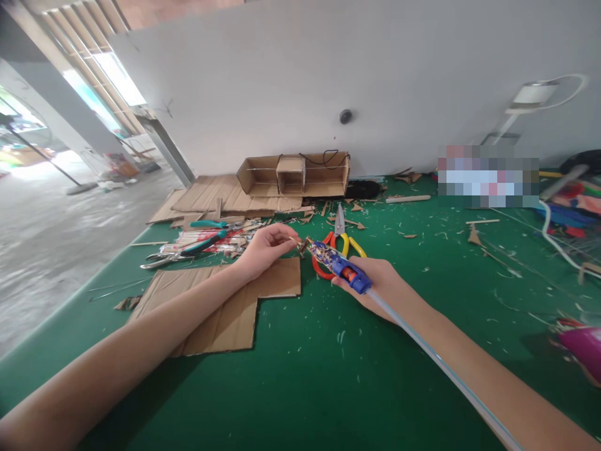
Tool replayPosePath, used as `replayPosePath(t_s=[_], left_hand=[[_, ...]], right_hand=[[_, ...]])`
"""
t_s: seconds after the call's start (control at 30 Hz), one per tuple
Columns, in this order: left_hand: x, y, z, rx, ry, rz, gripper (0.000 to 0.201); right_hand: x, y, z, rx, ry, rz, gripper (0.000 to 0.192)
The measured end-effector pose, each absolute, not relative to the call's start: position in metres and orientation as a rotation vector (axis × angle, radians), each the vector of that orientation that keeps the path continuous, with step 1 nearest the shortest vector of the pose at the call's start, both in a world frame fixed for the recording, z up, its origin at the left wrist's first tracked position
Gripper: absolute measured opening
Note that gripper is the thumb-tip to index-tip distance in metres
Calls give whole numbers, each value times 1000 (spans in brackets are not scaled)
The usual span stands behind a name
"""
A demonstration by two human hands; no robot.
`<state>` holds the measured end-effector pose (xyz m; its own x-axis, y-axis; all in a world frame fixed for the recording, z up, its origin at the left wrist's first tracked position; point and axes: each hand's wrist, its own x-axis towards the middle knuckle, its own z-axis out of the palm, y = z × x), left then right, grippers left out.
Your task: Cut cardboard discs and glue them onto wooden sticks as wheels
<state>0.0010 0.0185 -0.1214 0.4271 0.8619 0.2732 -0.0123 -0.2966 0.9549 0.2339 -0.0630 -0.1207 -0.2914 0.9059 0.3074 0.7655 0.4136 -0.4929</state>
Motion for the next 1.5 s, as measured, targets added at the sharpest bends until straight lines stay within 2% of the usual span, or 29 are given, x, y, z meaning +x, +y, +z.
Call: replayPosePath(t_s=[0.2, 0.53, 1.03, 1.5], left_hand=[[1, 19, -122, 1633, 749, 1036, 18], [1, 18, -120, 1646, 713, 1016, 16], [0, 19, -121, 1676, 717, 990, 17], [-1, 19, -122, 1677, 691, 981, 17]], right_hand=[[231, -64, -122, -1257, -2223, 250, 21], [233, -65, -119, -1447, -2125, 311, 18], [232, -67, -116, -1268, -2252, 219, 18], [232, -67, -118, -1308, -2215, 140, 21]])
